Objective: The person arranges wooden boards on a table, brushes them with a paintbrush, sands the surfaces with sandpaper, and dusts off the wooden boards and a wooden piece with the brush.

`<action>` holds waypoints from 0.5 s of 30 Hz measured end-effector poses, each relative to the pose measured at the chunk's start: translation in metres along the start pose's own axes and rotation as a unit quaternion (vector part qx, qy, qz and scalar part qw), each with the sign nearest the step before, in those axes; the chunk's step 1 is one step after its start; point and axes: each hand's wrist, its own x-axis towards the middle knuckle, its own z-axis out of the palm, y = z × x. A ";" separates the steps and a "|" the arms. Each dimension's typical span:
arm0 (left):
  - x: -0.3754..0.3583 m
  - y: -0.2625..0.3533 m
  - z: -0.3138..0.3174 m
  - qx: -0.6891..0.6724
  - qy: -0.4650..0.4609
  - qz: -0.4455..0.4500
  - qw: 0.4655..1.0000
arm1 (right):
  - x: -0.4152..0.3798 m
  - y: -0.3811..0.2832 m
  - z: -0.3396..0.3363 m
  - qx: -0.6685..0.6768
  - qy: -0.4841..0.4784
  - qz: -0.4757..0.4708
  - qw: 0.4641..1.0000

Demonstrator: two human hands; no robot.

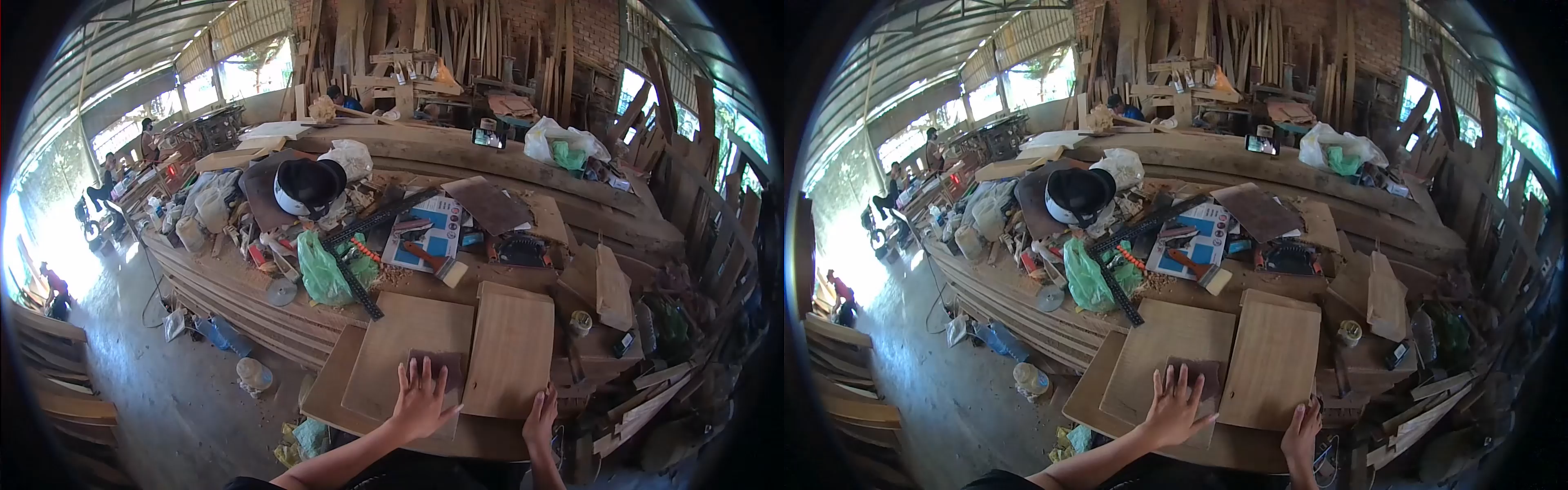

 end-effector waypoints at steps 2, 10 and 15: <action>0.002 -0.006 -0.003 -0.006 -0.009 0.003 1.000 | 0.002 0.005 0.005 0.016 0.020 -0.015 1.000; 0.049 -0.023 0.013 -0.036 0.057 -0.038 0.997 | 0.004 -0.008 -0.005 -0.070 0.042 -0.103 0.991; 0.011 -0.009 -0.006 -0.025 0.044 -0.027 0.998 | 0.031 -0.064 -0.028 -0.018 0.109 -0.191 0.975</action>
